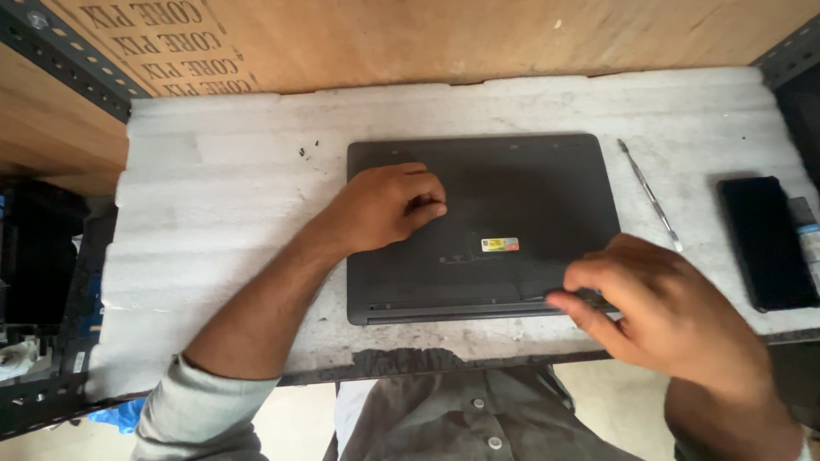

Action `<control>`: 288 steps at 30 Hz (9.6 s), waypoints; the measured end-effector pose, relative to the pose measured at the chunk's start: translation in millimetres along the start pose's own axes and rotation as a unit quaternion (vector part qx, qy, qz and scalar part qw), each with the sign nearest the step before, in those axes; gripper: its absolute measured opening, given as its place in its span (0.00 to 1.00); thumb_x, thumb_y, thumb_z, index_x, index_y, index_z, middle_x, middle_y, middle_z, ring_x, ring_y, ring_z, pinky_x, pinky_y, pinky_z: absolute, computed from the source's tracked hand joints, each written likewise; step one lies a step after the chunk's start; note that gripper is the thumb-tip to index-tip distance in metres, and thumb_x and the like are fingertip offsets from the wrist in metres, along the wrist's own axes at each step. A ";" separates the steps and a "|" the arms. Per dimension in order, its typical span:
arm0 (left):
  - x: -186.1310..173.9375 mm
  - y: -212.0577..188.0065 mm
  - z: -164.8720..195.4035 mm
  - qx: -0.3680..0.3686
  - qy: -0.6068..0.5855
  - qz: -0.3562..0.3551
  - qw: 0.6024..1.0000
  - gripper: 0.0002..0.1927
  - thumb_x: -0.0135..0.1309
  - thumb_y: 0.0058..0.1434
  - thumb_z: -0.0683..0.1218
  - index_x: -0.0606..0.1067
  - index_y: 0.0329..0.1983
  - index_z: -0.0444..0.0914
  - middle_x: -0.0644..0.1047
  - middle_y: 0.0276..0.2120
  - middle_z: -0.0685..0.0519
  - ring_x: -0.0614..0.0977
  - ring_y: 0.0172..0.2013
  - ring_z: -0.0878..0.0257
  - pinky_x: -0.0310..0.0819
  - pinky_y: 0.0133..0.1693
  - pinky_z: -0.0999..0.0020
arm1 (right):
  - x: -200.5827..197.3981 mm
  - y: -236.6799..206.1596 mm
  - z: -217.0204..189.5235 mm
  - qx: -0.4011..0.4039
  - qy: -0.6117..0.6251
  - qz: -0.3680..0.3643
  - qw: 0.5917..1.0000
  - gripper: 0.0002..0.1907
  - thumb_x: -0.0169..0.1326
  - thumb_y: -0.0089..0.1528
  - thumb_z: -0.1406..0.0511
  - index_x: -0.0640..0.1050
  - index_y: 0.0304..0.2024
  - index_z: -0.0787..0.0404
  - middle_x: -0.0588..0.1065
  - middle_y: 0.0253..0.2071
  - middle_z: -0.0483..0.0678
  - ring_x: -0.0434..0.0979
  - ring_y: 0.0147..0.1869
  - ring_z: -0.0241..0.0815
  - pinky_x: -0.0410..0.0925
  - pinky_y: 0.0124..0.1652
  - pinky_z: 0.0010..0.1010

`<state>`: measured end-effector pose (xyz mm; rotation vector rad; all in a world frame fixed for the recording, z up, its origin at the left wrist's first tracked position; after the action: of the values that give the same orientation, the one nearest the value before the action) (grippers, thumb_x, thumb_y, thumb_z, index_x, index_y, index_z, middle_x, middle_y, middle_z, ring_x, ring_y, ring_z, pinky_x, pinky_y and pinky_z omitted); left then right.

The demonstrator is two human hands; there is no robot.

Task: The person uses a screwdriver to unscrew the back panel of a laptop, then pries off and removes the bottom cover to expose the internal components. They then disconnect and lift out the battery and remove the hard drive from the open chassis.

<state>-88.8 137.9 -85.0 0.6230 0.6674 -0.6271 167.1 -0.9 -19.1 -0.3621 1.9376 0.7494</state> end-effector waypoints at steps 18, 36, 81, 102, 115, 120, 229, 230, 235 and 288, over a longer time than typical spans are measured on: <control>-0.4 -0.3 -3.9 -0.014 -0.008 0.005 1.000 0.06 0.61 0.63 0.45 0.76 0.35 0.39 0.76 0.31 0.53 0.80 0.31 0.55 0.73 0.33 0.59 | -24.0 -38.2 26.8 0.011 0.101 0.091 0.991 0.21 0.65 0.51 0.74 0.73 0.46 0.68 0.79 0.38 0.56 0.85 0.42 0.45 0.77 0.39 0.33; -0.9 0.4 -3.7 -0.031 0.010 0.003 0.999 0.06 0.62 0.62 0.46 0.77 0.37 0.40 0.77 0.31 0.52 0.81 0.32 0.55 0.74 0.33 0.60 | -36.1 -91.5 69.1 0.094 0.057 0.139 0.984 0.20 0.62 0.53 0.77 0.71 0.46 0.71 0.79 0.35 0.57 0.84 0.37 0.44 0.76 0.37 0.31; 18.7 29.6 -13.9 0.021 0.252 0.216 0.943 0.18 0.59 0.59 0.51 0.77 0.46 0.34 0.77 0.42 0.44 0.77 0.44 0.43 0.70 0.46 0.48 | 22.2 24.5 96.6 0.141 -0.191 0.123 0.963 0.14 0.63 0.64 0.59 0.81 0.43 0.63 0.79 0.43 0.53 0.79 0.48 0.58 0.71 0.50 0.45; 67.5 77.6 -24.5 -0.100 0.290 0.175 0.936 0.09 0.53 0.58 0.47 0.77 0.37 0.38 0.76 0.39 0.45 0.76 0.43 0.45 0.68 0.46 0.47 | 106.0 124.6 113.7 0.051 -0.197 0.116 0.972 0.10 0.56 0.65 0.63 0.79 0.31 0.63 0.75 0.34 0.54 0.76 0.38 0.57 0.69 0.39 0.48; 70.7 97.0 -47.4 -0.122 0.264 0.165 0.942 0.13 0.48 0.66 0.50 0.75 0.39 0.35 0.76 0.41 0.43 0.75 0.45 0.45 0.66 0.48 0.48 | 108.4 123.0 120.1 0.046 -0.205 0.119 0.970 0.07 0.57 0.62 0.65 0.78 0.31 0.63 0.75 0.34 0.54 0.75 0.39 0.56 0.68 0.41 0.47; 72.0 94.7 -45.5 -0.109 0.266 0.172 0.942 0.12 0.48 0.65 0.48 0.75 0.39 0.35 0.76 0.40 0.43 0.75 0.44 0.46 0.66 0.48 0.49 | 110.8 123.5 120.1 0.035 -0.219 0.121 0.967 0.06 0.58 0.60 0.66 0.78 0.32 0.63 0.75 0.35 0.53 0.75 0.40 0.55 0.68 0.42 0.46; -11.8 57.0 -106.2 -0.406 0.184 0.290 0.847 0.17 0.47 0.65 0.51 0.77 0.36 0.33 0.81 0.37 0.36 0.84 0.40 0.39 0.79 0.43 0.48 | 140.6 202.3 91.0 0.020 -0.229 0.124 0.965 0.19 0.55 0.69 0.55 0.80 0.34 0.65 0.77 0.35 0.58 0.78 0.38 0.59 0.70 0.37 0.47; -12.1 57.4 -105.0 -0.392 0.198 0.296 0.848 0.17 0.48 0.64 0.51 0.77 0.36 0.32 0.81 0.38 0.36 0.84 0.40 0.39 0.79 0.42 0.48 | 141.7 202.7 90.9 0.021 -0.232 0.121 0.965 0.19 0.55 0.69 0.55 0.80 0.34 0.65 0.77 0.35 0.57 0.78 0.39 0.58 0.70 0.37 0.47; -8.2 59.7 -112.6 -0.396 0.212 0.289 0.846 0.16 0.48 0.66 0.51 0.77 0.39 0.33 0.81 0.39 0.38 0.85 0.41 0.41 0.80 0.42 0.50 | 143.9 203.7 92.0 0.030 -0.234 0.112 0.965 0.19 0.54 0.69 0.55 0.79 0.36 0.65 0.77 0.36 0.57 0.78 0.39 0.59 0.70 0.39 0.48; 45.2 102.5 -37.4 0.018 0.267 0.280 0.922 0.11 0.52 0.62 0.47 0.76 0.37 0.33 0.78 0.36 0.41 0.79 0.43 0.43 0.72 0.47 0.50 | 70.9 133.9 161.9 0.067 -0.161 0.113 0.978 0.18 0.55 0.72 0.61 0.77 0.31 0.66 0.77 0.35 0.58 0.77 0.42 0.64 0.69 0.41 0.52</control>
<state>-3.1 215.8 -108.4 0.9877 0.9325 0.0802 173.9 210.0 -87.2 0.0622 1.7247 0.7649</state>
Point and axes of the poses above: each hand's wrist, its own y-axis towards the middle knuckle, its own x-axis out of the palm, z = x × y, the point moved 4 cm from there along y, towards the middle knuckle
